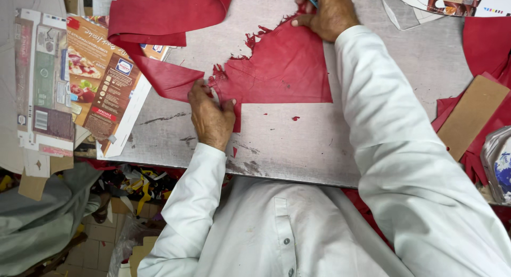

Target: The person cuts red leather using a utility knife and paper/cardboard templates. They repeatedly place templates on the leather, trace and cut around them, then remove the templates and set aside the cut leather pieces.

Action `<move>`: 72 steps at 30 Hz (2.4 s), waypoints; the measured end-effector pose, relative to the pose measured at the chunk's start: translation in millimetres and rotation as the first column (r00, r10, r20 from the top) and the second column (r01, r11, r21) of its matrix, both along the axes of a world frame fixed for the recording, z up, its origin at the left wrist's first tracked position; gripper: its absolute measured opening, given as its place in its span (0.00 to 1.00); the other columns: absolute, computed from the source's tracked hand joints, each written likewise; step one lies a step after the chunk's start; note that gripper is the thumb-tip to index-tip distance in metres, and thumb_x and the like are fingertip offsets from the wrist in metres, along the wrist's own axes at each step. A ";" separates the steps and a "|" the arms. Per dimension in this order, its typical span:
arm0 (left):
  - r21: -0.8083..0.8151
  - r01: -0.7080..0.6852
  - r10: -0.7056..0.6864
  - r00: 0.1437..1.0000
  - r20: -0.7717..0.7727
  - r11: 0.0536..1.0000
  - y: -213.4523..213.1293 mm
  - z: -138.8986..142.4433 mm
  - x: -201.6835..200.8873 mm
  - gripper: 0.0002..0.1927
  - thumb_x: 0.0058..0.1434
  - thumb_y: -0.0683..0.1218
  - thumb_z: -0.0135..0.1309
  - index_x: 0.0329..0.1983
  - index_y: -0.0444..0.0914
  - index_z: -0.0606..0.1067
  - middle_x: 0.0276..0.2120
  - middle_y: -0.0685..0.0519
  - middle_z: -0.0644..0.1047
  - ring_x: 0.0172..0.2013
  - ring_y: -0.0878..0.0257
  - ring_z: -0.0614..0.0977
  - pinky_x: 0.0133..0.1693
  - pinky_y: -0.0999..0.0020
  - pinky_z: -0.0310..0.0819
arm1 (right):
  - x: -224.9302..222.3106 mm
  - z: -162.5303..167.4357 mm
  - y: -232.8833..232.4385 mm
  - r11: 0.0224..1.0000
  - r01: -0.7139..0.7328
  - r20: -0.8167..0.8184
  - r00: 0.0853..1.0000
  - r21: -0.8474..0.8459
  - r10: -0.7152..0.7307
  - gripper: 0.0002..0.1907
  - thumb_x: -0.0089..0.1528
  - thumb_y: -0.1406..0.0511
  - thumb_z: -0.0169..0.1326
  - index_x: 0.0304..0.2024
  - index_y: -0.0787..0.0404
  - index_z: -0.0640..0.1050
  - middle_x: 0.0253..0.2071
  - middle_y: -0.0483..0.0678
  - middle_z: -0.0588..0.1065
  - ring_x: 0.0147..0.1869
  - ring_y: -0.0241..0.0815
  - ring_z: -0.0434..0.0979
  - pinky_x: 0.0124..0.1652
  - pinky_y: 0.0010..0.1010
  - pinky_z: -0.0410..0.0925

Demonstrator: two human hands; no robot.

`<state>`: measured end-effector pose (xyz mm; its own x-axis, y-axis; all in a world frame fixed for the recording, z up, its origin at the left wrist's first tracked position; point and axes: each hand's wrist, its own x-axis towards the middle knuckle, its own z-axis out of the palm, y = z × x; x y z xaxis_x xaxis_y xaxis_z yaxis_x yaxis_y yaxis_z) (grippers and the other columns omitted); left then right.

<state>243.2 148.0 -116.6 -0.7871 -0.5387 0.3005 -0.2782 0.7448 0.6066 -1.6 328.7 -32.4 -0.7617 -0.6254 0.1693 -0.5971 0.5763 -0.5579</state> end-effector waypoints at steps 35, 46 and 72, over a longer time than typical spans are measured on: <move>-0.116 0.923 -0.715 0.360 0.600 0.368 101.2 7.1 -89.0 0.63 0.55 0.84 0.29 0.76 0.32 0.43 0.75 0.37 0.42 0.74 0.44 0.41 0.69 0.49 0.30 | 200.0 -75.7 179.4 0.727 0.687 0.476 0.641 -0.005 -0.603 0.08 0.62 0.67 0.66 0.33 0.67 0.82 0.23 0.47 0.77 0.24 0.31 0.69 0.26 0.25 0.64; 0.081 0.933 -0.770 0.238 0.592 0.350 120.4 16.5 -45.9 0.71 0.46 0.87 0.37 0.77 0.35 0.40 0.77 0.43 0.40 0.75 0.53 0.39 0.72 0.54 0.28 | 195.7 -55.3 267.5 0.540 0.811 -0.508 0.571 0.226 -0.645 0.31 0.45 0.62 0.80 0.45 0.73 0.81 0.38 0.59 0.80 0.40 0.58 0.80 0.38 0.48 0.72; 0.245 0.457 -0.457 0.887 -0.064 0.855 43.5 -0.6 17.5 0.17 0.59 0.40 0.67 0.52 0.37 0.82 0.38 0.49 0.83 0.40 0.56 0.82 0.44 0.64 0.78 | 250.1 -72.3 127.0 0.819 0.569 -0.239 0.787 -0.075 -0.568 0.16 0.56 0.75 0.68 0.47 0.61 0.85 0.52 0.50 0.80 0.54 0.49 0.79 0.51 0.34 0.75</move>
